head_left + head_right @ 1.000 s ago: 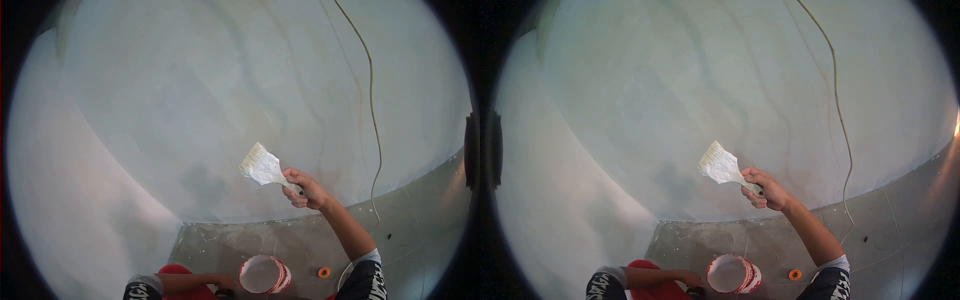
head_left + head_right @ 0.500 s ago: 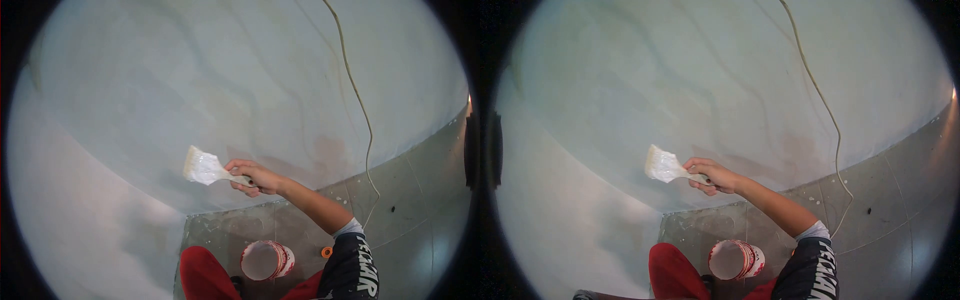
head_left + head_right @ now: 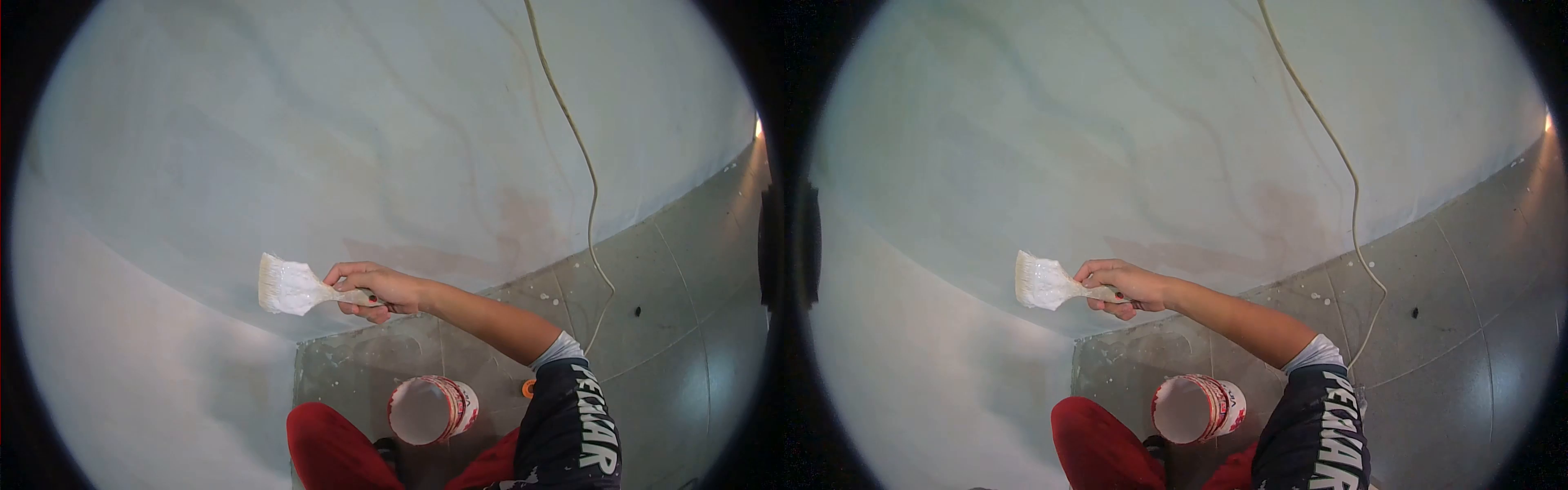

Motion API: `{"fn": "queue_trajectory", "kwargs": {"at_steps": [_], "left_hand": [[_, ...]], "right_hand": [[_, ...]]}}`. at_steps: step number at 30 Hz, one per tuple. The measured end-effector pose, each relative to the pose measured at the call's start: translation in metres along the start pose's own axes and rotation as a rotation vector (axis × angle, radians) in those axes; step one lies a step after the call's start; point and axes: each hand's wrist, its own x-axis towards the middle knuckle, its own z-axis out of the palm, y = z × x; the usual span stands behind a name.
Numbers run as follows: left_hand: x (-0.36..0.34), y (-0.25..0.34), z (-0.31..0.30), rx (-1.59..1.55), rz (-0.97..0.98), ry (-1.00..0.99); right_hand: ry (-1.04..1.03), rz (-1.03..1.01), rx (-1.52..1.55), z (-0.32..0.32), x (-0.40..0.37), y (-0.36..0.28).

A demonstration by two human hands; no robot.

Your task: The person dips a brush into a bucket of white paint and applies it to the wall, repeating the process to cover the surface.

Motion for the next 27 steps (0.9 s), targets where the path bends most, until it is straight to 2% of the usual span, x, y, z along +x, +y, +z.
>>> {"fn": "queue_trajectory", "kwargs": {"at_steps": [8, 10, 13, 18, 20, 21, 25, 27], "left_hand": [[-0.008, -0.021, 0.012, 0.09, 0.021, -0.024], [-0.015, 0.001, 0.006, 0.117, 0.027, -0.032], [-0.024, 0.058, -0.01, 0.019, 0.06, 0.064], [-0.007, 0.053, -0.01, -0.028, 0.107, 0.046], [-0.001, 0.05, -0.013, -0.033, 0.111, 0.03], [0.001, 0.052, -0.019, -0.041, 0.112, 0.021], [0.011, 0.046, -0.025, -0.059, 0.121, -0.001], [0.016, 0.042, -0.029, -0.062, 0.127, -0.009]], "right_hand": [[0.003, -0.023, 0.022, 0.006, -0.009, -0.003], [0.004, -0.036, 0.026, 0.007, -0.011, -0.002], [0.003, -0.042, 0.053, 0.007, -0.006, 0.003], [0.031, -0.051, 0.014, 0.014, -0.013, 0.0], [0.218, -0.206, -0.048, 0.017, -0.027, -0.007], [0.23, -0.197, -0.048, 0.015, -0.035, -0.016], [0.883, -0.975, -0.892, 0.005, -0.051, -0.041], [1.145, -1.052, -1.166, 0.013, -0.078, -0.065]]}}
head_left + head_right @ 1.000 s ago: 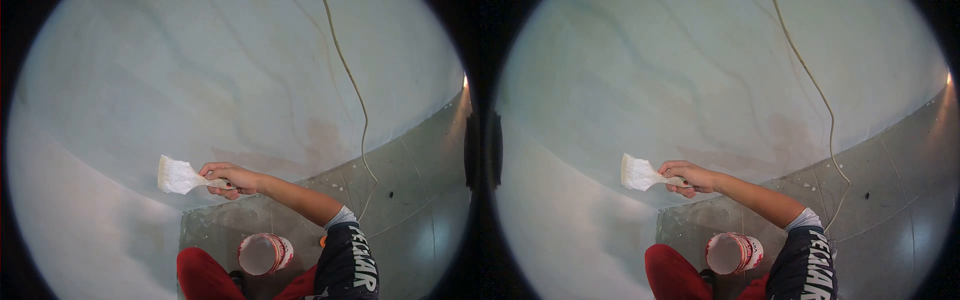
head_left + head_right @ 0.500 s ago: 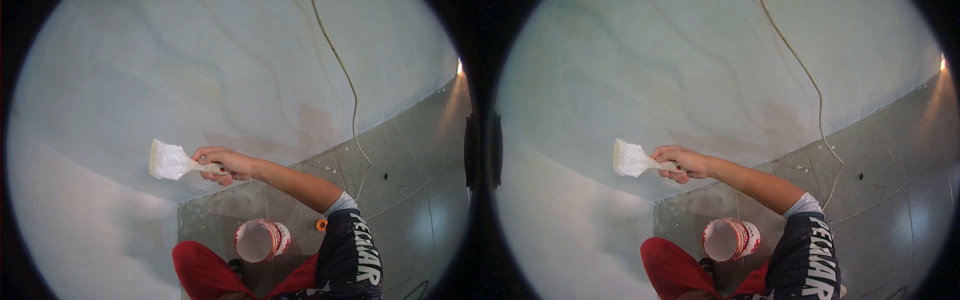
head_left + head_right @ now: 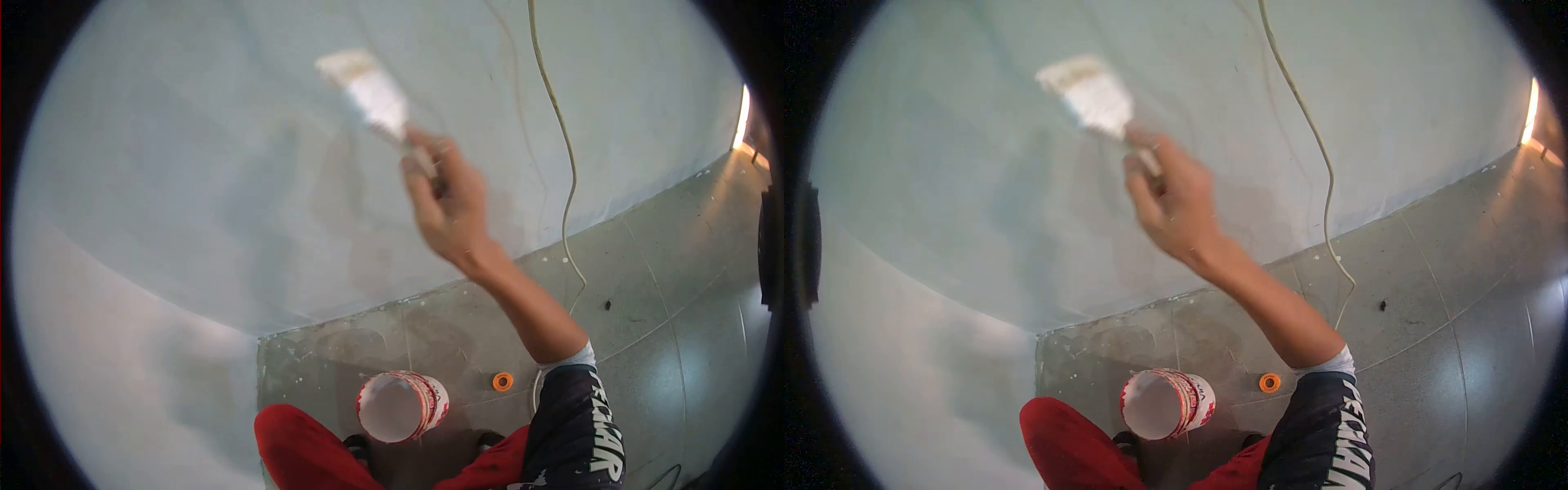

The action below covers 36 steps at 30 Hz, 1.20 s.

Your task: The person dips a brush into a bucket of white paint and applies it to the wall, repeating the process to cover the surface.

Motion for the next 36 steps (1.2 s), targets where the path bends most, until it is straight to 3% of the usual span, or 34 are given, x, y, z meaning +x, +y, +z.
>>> {"fn": "queue_trajectory", "kwargs": {"at_steps": [2, 4, 8, 10, 15, 17, 21, 23, 25, 27, 29, 30, 31, 33, 35, 36], "left_hand": [[0.004, -0.004, -0.004, -0.001, 0.006, -0.009], [0.008, -0.007, -0.007, -0.004, 0.015, -0.018], [0.013, -0.01, -0.014, -0.002, 0.031, -0.034], [0.016, -0.012, -0.019, 0.008, 0.044, -0.038], [0.02, -0.018, -0.025, 0.017, 0.081, -0.054], [0.02, -0.021, -0.032, 0.034, 0.1, -0.061], [0.02, -0.032, -0.044, 0.06, 0.145, -0.074], [0.02, -0.036, -0.053, 0.07, 0.187, -0.085], [0.021, -0.038, -0.068, 0.075, 0.238, -0.099], [0.018, -0.037, -0.091, 0.08, 0.31, -0.084], [0.013, -0.034, -0.121, 0.13, 0.337, 0.08], [0.013, -0.031, -0.14, 0.168, 0.338, 0.203], [0.015, -0.034, -0.152, 0.172, 0.347, 0.198], [0.021, -0.038, -0.168, 0.164, 0.54, 0.403], [0.01, -0.022, -0.172, 0.199, 0.493, 0.405], [0.006, -0.02, -0.173, 0.226, 0.441, 0.415]], "right_hand": [[0.165, -0.27, -0.301, -0.026, 0.025, 0.0], [0.206, -0.298, -0.539, -0.056, 0.043, 0.001], [0.239, -0.386, -0.683, -0.104, 0.068, 0.032], [0.127, -0.253, -0.796, -0.126, 0.068, 0.034], [-0.096, -0.147, -0.95, -0.173, 0.015, 0.04], [-0.229, 0.13, -1.015, -0.181, -0.007, 0.037], [-0.356, 0.327, -1.064, -0.186, -0.003, 0.016], [-0.358, 0.156, -1.073, -0.186, 0.027, 0.001], [-0.228, 0.155, -1.135, -0.16, 0.073, -0.039], [-0.121, -0.221, -1.101, -0.148, 0.116, -0.049], [-0.047, -0.397, -1.065, -0.132, 0.147, -0.064], [-0.047, -0.396, -1.074, -0.127, 0.152, -0.066], [0.022, -0.446, -0.994, -0.123, 0.156, -0.068], [0.087, -0.496, -0.929, -0.124, 0.152, -0.065], [-0.062, -0.273, -1.063, -0.139, 0.13, -0.031], [-0.152, -0.283, -1.133, -0.149, 0.107, -0.008]]}}
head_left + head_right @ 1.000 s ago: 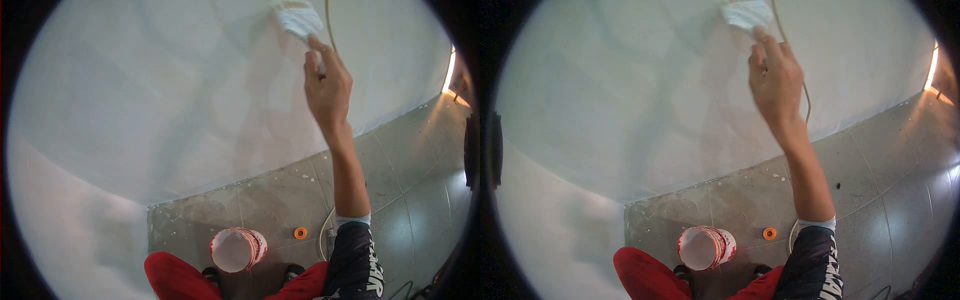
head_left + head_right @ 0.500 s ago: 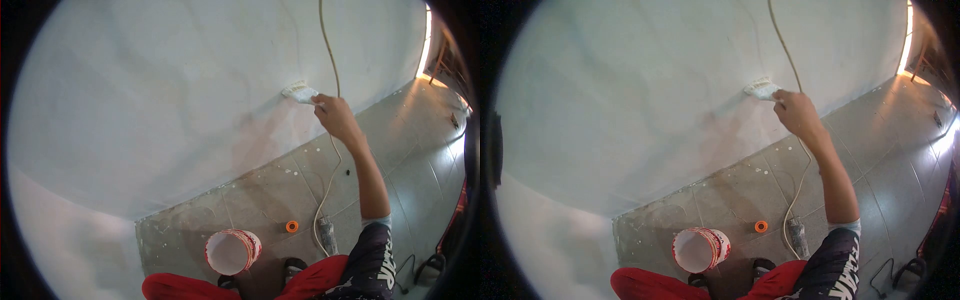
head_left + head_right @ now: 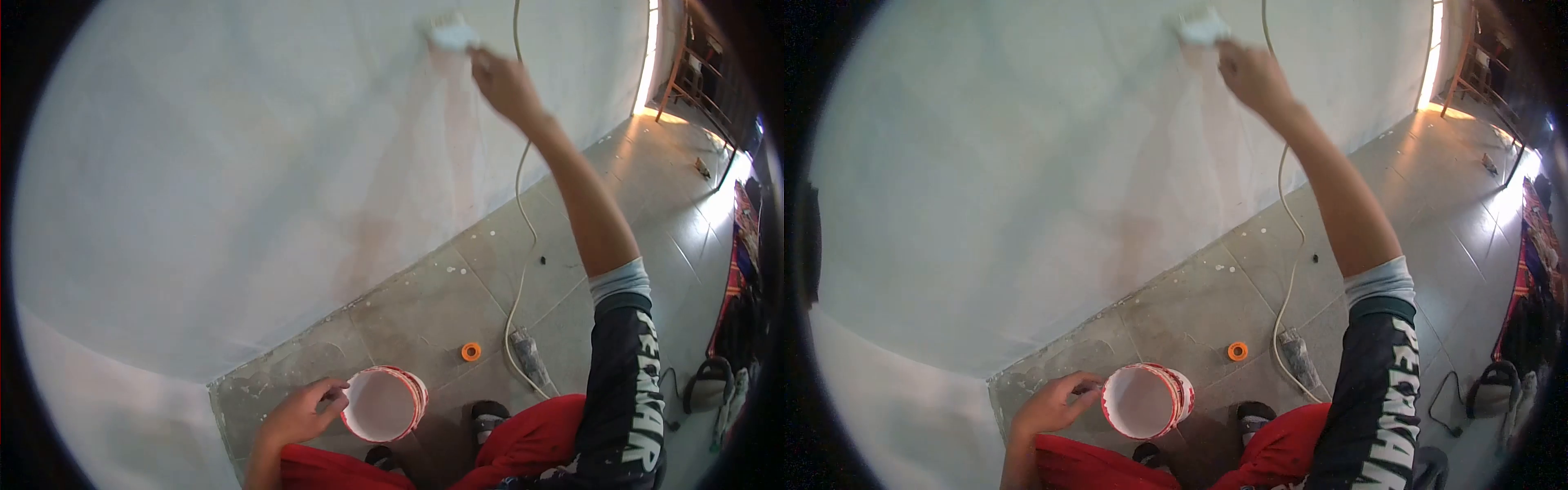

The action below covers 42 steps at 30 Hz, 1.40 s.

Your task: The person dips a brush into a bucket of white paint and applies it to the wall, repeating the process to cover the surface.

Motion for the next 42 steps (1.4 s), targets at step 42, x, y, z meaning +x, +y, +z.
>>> {"fn": "queue_trajectory", "kwargs": {"at_steps": [42], "left_hand": [[-0.023, -0.057, -0.012, 0.305, -0.136, -0.081]], "right_hand": [[-0.405, 0.259, -0.066, 0.007, -0.057, 0.015]]}}
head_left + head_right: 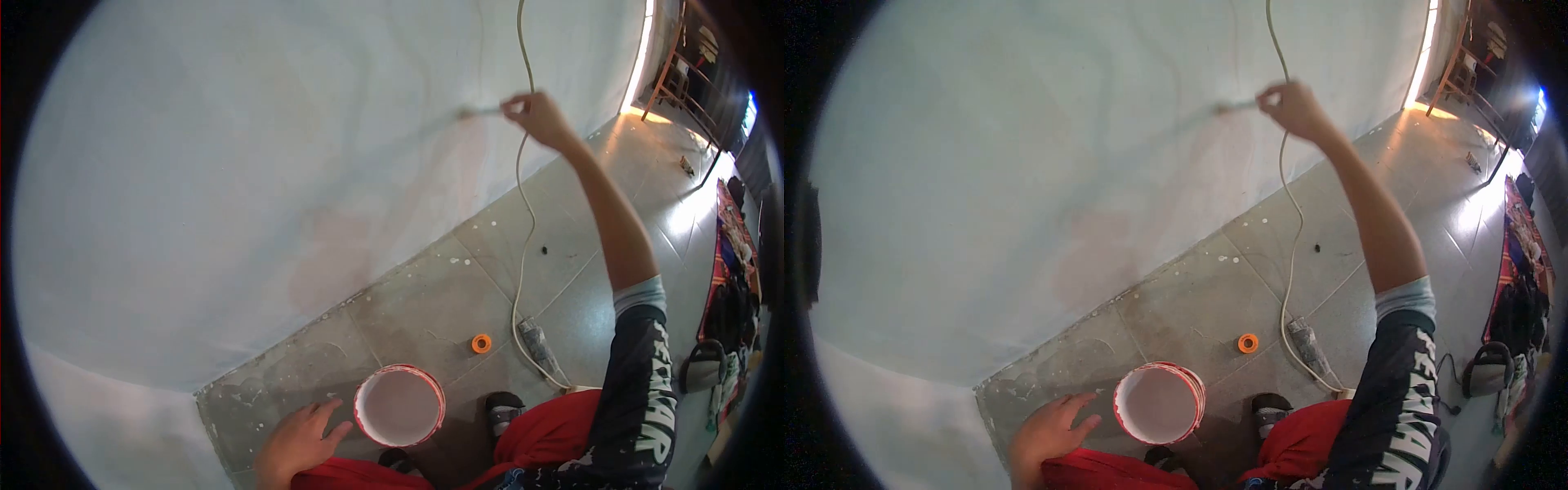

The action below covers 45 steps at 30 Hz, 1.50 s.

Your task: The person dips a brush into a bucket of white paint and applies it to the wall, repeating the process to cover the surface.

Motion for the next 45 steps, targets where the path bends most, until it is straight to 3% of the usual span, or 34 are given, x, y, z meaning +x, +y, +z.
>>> {"fn": "queue_trajectory", "kwargs": {"at_steps": [4, 8, 10, 11, 12, 15, 18, 19, 20, 23, 26, 28, 34, 38, 43, 45], "left_hand": [[0.005, -0.005, 0.004, 0.039, 0.02, 0.031], [0.013, -0.006, 0.003, 0.047, 0.016, 0.034], [0.015, -0.005, 0.002, 0.057, 0.023, 0.046], [0.015, -0.005, 0.002, 0.037, 0.029, 0.047], [0.014, -0.005, 0.002, 0.017, 0.034, 0.045], [0.009, 0.008, -0.007, 0.024, -0.058, -0.013], [0.006, 0.003, -0.003, 0.009, -0.017, 0.027], [0.007, 0.001, -0.002, 0.002, -0.016, 0.029], [0.008, -0.001, 0.0, 0.007, 0.003, 0.051], [0.014, -0.017, 0.007, 0.011, 0.055, 0.098], [0.009, -0.016, 0.001, 0.009, 0.027, 0.107], [0.006, -0.018, 0.0, -0.008, 0.015, 0.135], [-0.003, -0.018, -0.001, -0.02, -0.025, 0.146], [-0.01, -0.015, -0.005, -0.046, -0.07, 0.13], [-0.017, -0.023, -0.001, -0.024, -0.104, 0.122], [-0.019, -0.025, -0.001, -0.02, -0.105, 0.11]], "right_hand": [[0.226, 0.106, 0.339, -0.063, 0.029, -0.047], [0.304, 0.194, 0.292, -0.078, 0.028, -0.077], [0.492, 0.215, 0.384, -0.055, 0.029, -0.07], [0.695, -0.049, 0.499, -0.028, 0.041, -0.052], [0.699, -0.177, 0.382, -0.008, 0.044, -0.033], [0.643, -0.059, 0.243, 0.061, -0.008, -0.028], [0.389, 0.011, 0.251, 0.126, -0.075, 0.017], [0.211, 0.175, 0.246, 0.122, -0.097, 0.011], [0.202, 0.166, 0.242, 0.123, -0.112, 0.014], [-0.112, 0.296, 0.402, 0.131, -0.141, 0.034], [-0.489, 0.409, 0.422, 0.115, -0.158, 0.002], [-0.891, 0.751, 0.906, 0.091, -0.158, -0.032], [-1.394, 0.706, 0.986, 0.09, -0.183, -0.13], [-1.559, 0.664, 0.964, 0.102, -0.19, -0.179], [-1.719, 0.338, 0.723, 0.114, -0.203, -0.222], [-1.759, 0.306, 0.662, 0.117, -0.21, -0.233]]}}
